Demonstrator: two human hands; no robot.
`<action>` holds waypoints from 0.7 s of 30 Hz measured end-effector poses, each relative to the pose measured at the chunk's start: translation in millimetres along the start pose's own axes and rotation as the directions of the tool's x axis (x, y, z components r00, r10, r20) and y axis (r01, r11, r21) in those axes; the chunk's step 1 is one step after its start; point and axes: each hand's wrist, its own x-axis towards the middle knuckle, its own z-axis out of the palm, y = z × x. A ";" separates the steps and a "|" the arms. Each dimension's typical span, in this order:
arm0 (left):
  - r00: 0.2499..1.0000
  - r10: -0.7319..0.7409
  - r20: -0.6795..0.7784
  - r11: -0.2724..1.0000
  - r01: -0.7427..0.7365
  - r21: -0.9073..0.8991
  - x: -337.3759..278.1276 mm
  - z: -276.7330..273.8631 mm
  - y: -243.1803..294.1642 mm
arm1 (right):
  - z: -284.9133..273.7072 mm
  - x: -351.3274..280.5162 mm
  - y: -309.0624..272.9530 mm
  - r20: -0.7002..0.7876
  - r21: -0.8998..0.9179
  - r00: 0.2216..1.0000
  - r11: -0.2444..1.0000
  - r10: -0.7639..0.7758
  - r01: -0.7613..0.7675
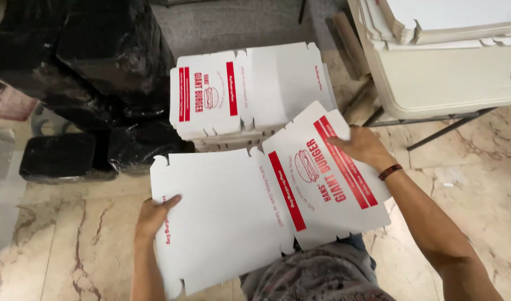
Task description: Organizing and stacking flat cardboard burger boxes on a table.
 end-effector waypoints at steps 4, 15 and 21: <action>0.989 0.004 -0.150 0.893 0.064 0.445 -9.7 6.5 32.7 | 5.0 -6.9 -23.4 -0.102 -0.305 0.981 0.944 -0.165 0.127; 0.993 -0.071 -0.093 0.986 0.084 0.145 -49.5 -18.4 31.4 | -24.6 -30.7 -8.6 -0.092 -0.202 0.996 0.979 -0.016 -0.003; 0.997 -0.068 0.026 0.931 0.072 -0.357 123.4 6.8 -155.5 | -9.6 15.3 13.7 0.088 0.006 0.959 0.963 0.269 -0.270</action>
